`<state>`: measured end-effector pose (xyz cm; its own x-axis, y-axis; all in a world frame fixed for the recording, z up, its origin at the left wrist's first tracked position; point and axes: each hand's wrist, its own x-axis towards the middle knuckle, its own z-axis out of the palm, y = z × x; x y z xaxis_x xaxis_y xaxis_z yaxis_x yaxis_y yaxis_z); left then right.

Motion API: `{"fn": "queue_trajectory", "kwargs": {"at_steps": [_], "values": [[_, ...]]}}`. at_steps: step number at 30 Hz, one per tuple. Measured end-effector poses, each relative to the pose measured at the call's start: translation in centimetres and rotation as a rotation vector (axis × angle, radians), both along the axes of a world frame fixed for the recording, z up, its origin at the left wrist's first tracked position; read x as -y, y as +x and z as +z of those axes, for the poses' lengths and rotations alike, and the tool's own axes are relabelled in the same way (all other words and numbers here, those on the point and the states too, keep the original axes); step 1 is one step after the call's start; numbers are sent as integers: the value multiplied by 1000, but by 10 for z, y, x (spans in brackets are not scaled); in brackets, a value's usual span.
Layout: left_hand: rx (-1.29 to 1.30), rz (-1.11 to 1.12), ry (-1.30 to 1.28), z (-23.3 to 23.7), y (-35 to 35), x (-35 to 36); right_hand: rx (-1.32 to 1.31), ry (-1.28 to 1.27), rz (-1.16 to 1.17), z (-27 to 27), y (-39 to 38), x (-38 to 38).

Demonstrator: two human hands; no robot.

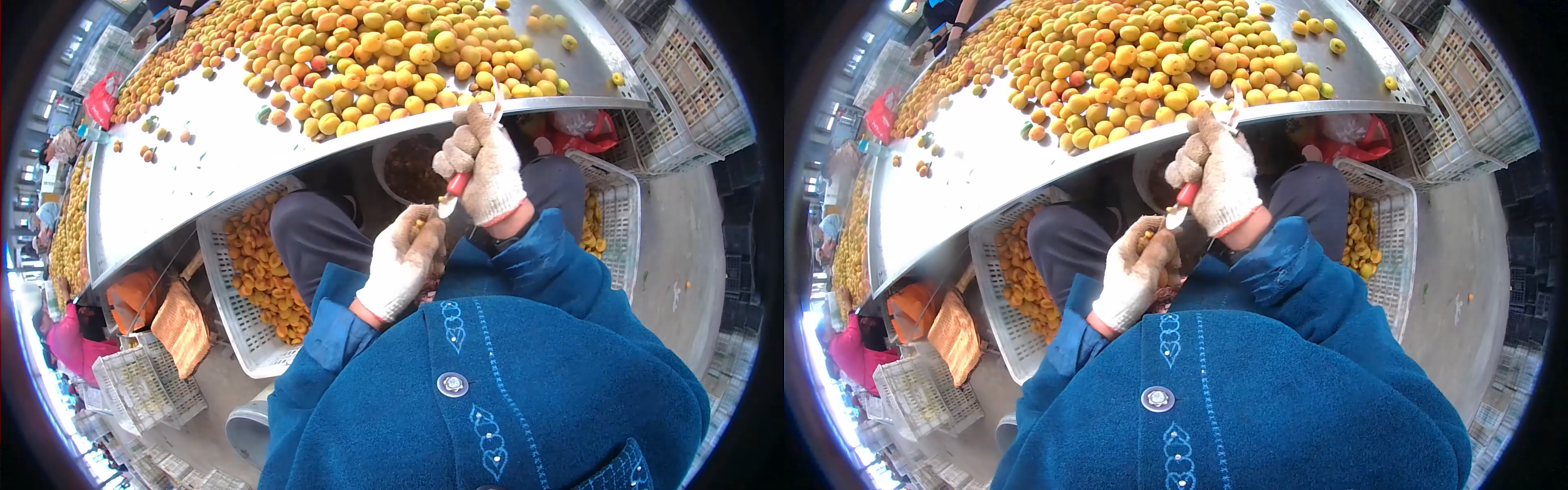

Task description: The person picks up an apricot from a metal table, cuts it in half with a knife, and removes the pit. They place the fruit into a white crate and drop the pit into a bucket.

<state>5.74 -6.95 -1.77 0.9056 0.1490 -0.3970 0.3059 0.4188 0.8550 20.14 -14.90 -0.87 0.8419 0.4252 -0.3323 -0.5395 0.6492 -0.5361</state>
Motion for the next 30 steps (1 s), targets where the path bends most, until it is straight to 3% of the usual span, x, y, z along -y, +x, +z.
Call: {"fn": "queue_trajectory", "kwargs": {"at_steps": [3,4,6,8,10,12,16,18,20,24,26,29,30], "values": [[56,37,10,-14,0,-5,298,-252,112,8,-1,13],[82,40,-23,-17,0,-7,296,-253,111,7,-5,15],[35,-9,-93,-17,1,-12,353,-492,244,7,-14,19],[76,28,-299,-27,2,-13,350,-521,428,-1,-16,23],[69,82,-244,-30,3,-11,477,-702,574,7,-25,28],[19,-1,-111,-32,2,-13,720,-792,687,-8,-25,30],[42,-61,-175,-33,5,-14,1123,-960,854,-9,-17,31],[67,-9,-259,-26,8,-14,1011,-889,718,-17,-18,30],[-65,-157,-93,-15,6,-18,964,-932,679,-19,-16,30],[-92,-187,-217,-20,3,-19,829,-961,579,-29,-13,25],[-94,-198,-203,-18,7,-21,588,-891,586,-22,-13,25],[-135,-202,-146,-17,12,-22,438,-822,568,-21,-10,24],[-29,-124,-9,-23,12,-21,312,-745,584,-19,-9,24]]}}
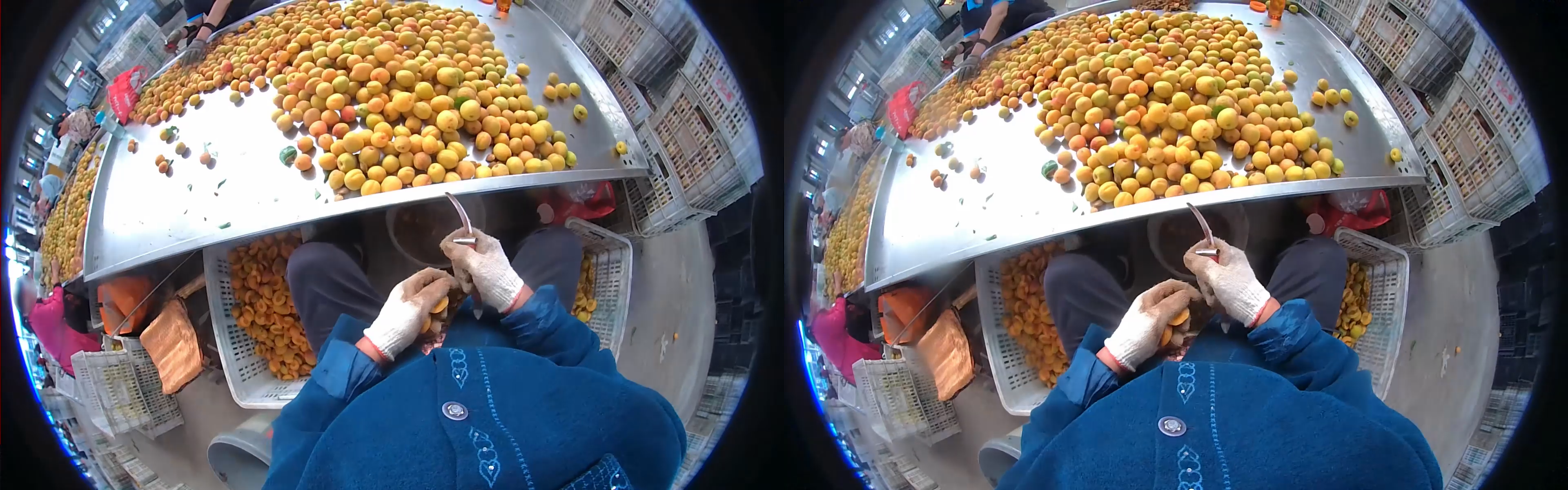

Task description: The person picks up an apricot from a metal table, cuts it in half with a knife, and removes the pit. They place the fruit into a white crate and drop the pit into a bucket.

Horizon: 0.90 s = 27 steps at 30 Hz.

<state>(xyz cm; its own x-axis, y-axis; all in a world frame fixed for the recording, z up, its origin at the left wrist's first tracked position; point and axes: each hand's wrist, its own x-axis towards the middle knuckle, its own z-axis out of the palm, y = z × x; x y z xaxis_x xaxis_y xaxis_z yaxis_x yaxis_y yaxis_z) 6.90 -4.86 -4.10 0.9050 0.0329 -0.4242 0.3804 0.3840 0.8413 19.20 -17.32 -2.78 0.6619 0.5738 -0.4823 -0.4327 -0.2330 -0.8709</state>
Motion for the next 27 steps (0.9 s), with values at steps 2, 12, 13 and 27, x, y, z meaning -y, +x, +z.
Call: {"fn": "queue_trajectory", "kwargs": {"at_steps": [2,12,13,27], "values": [[116,80,128,2,1,-5,-66,48,-74,-2,-4,-3],[2,822,318,39,-54,-132,-307,-55,147,14,-20,-5],[-4,861,393,30,-65,-147,-288,-78,177,17,-18,-6],[31,789,766,-9,-59,-181,906,-600,272,49,136,-63]]}}
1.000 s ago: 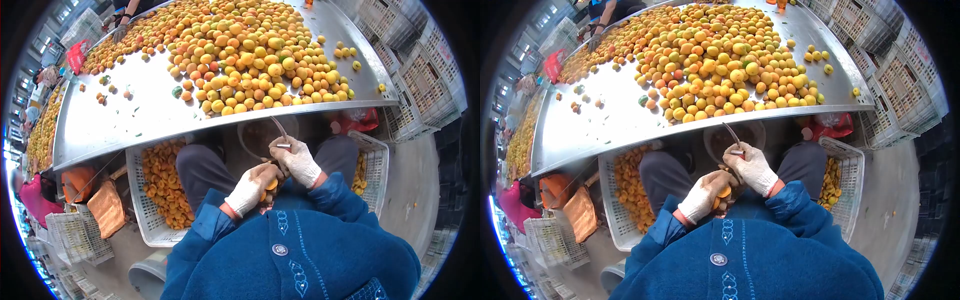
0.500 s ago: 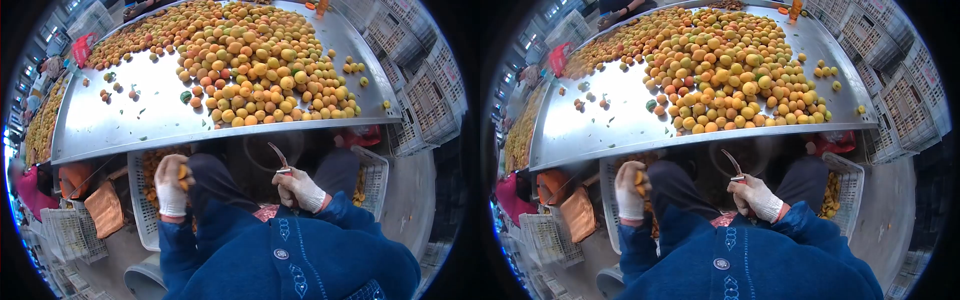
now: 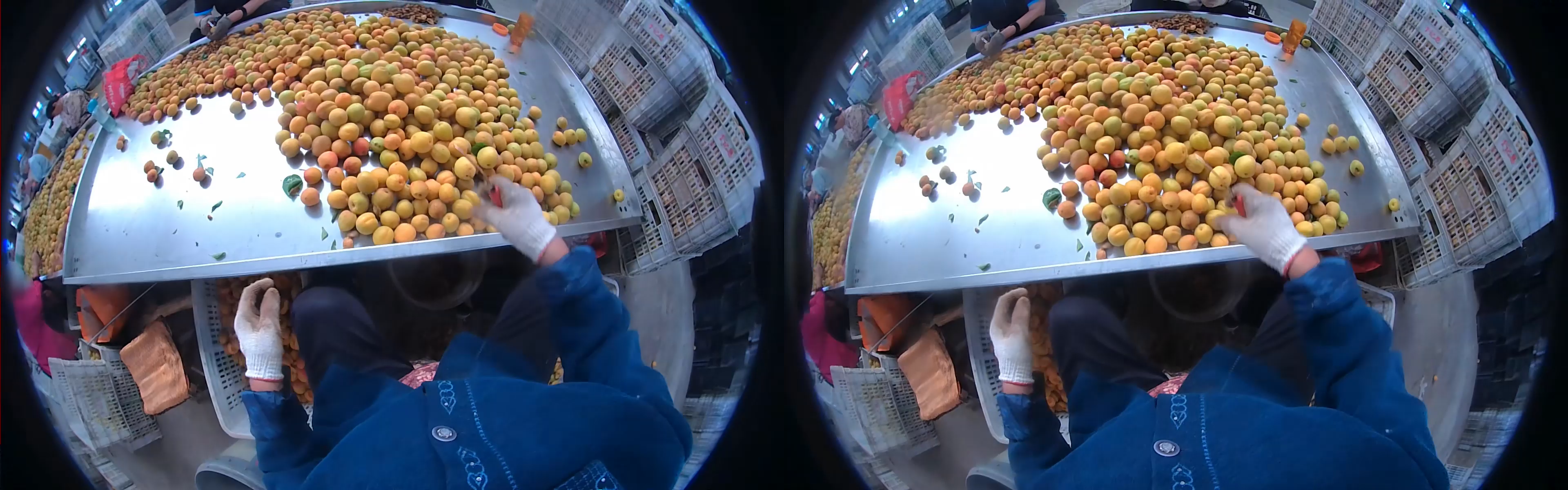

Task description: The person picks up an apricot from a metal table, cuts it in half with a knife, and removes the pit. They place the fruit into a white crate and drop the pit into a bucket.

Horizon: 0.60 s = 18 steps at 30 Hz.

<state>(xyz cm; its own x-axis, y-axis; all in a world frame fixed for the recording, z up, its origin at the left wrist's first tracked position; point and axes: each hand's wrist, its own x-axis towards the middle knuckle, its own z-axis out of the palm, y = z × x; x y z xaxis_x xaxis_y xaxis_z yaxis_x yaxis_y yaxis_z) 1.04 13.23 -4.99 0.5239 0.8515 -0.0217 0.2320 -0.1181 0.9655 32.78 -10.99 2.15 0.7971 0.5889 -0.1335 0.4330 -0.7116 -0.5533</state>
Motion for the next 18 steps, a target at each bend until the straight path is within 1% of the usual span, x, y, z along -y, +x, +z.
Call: {"fn": "queue_trajectory", "kwargs": {"at_steps": [1,3,4,5,8,10,12,13,16,17,18], "values": [[15,-33,-49,2,7,1,87,-16,47,-7,21,-9],[145,-88,-231,4,23,5,144,25,92,5,36,-41],[99,-118,-177,13,31,9,175,-20,101,-2,48,-55],[103,-132,-191,15,38,12,205,-61,112,-15,62,-69],[61,-247,-170,34,52,20,192,-161,169,-29,81,-104],[43,-264,-159,35,58,23,207,-176,197,-42,93,-121],[-42,-298,-163,38,62,25,197,-295,203,-48,100,-136],[-10,-295,-184,33,64,27,196,-294,206,-50,101,-135],[-31,-332,-177,31,73,35,178,-223,228,-39,88,-128],[74,-322,-293,25,78,40,178,-223,231,-33,75,-122],[180,-313,-406,21,82,44,77,-118,282,-26,60,-114]]}}
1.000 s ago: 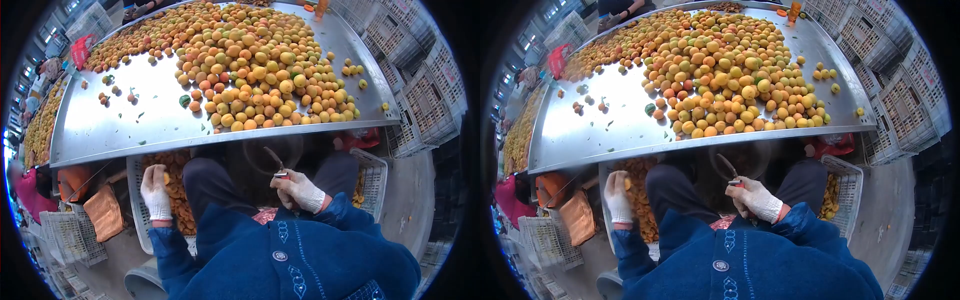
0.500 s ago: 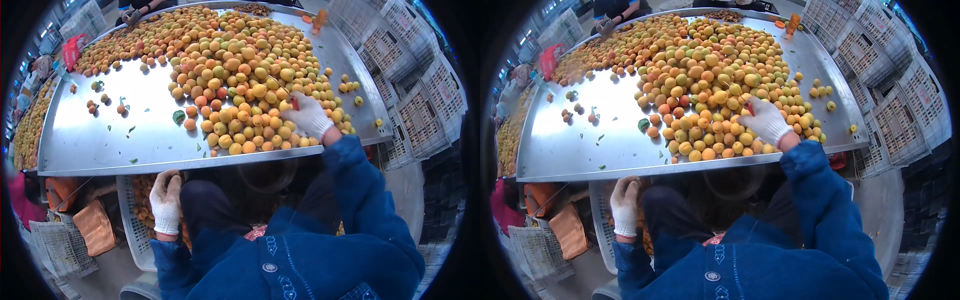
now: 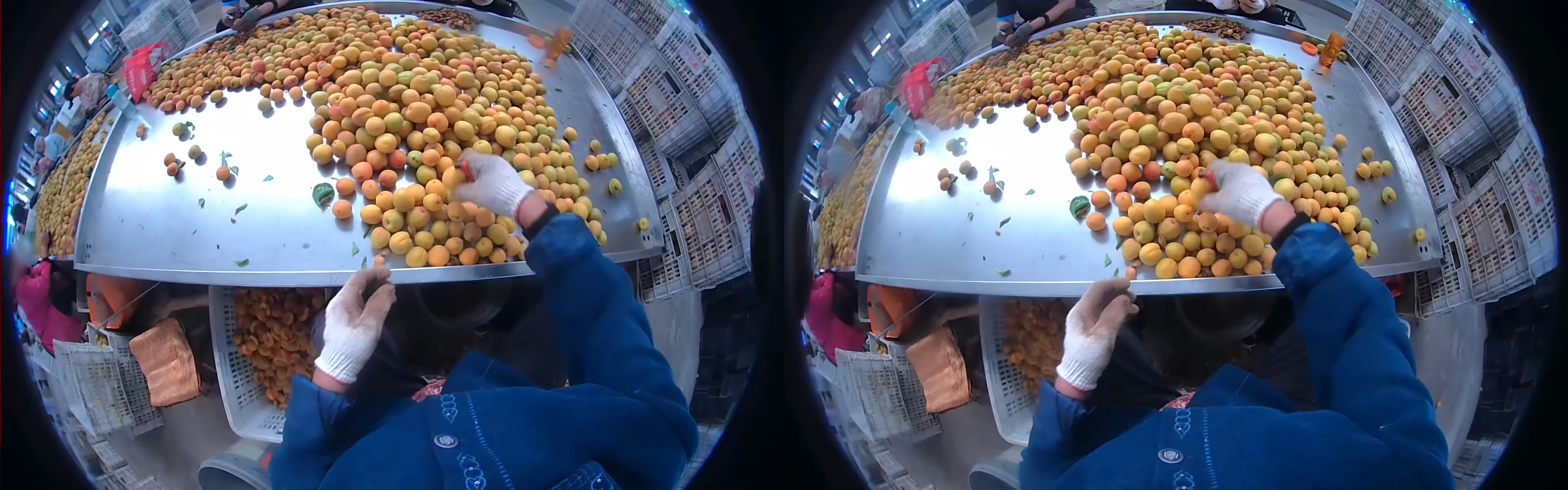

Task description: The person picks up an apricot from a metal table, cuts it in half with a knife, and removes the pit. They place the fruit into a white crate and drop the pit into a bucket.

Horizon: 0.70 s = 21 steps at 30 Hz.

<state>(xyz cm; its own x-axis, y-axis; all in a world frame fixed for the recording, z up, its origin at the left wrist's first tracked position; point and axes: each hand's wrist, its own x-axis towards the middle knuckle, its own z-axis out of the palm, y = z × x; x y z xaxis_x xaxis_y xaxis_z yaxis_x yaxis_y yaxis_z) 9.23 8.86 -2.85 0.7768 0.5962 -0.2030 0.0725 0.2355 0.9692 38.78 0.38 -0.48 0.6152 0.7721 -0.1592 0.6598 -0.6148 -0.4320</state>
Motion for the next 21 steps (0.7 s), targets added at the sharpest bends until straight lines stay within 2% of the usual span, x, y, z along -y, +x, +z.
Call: {"fn": "queue_trajectory", "kwargs": {"at_steps": [1,3,5,7,9,11,12,13,15,16,17,19,21], "values": [[2,0,5,2,4,3,-115,91,46,8,-16,9],[-127,-81,-22,8,14,9,10,50,173,28,-56,20],[-103,-110,32,6,19,22,-16,92,266,41,-94,38],[-28,-139,-105,13,19,35,-122,78,314,48,-122,53],[-6,-152,-122,11,13,46,-174,96,313,52,-143,67],[209,-162,-291,11,7,58,-209,103,273,48,-157,79],[242,-151,-471,12,0,62,-274,240,268,41,-160,87],[253,-168,-518,14,-10,63,-269,363,272,38,-165,95],[405,-137,-712,5,-21,75,-622,506,79,35,-177,110],[430,-153,-698,1,-24,78,-844,605,-40,42,-186,120],[443,-161,-675,8,-28,82,-939,614,-122,45,-193,129],[441,-172,-650,9,-35,93,-1057,655,-212,40,-206,147],[427,-172,-645,8,-39,104,-1090,695,-178,26,-218,160]]}}
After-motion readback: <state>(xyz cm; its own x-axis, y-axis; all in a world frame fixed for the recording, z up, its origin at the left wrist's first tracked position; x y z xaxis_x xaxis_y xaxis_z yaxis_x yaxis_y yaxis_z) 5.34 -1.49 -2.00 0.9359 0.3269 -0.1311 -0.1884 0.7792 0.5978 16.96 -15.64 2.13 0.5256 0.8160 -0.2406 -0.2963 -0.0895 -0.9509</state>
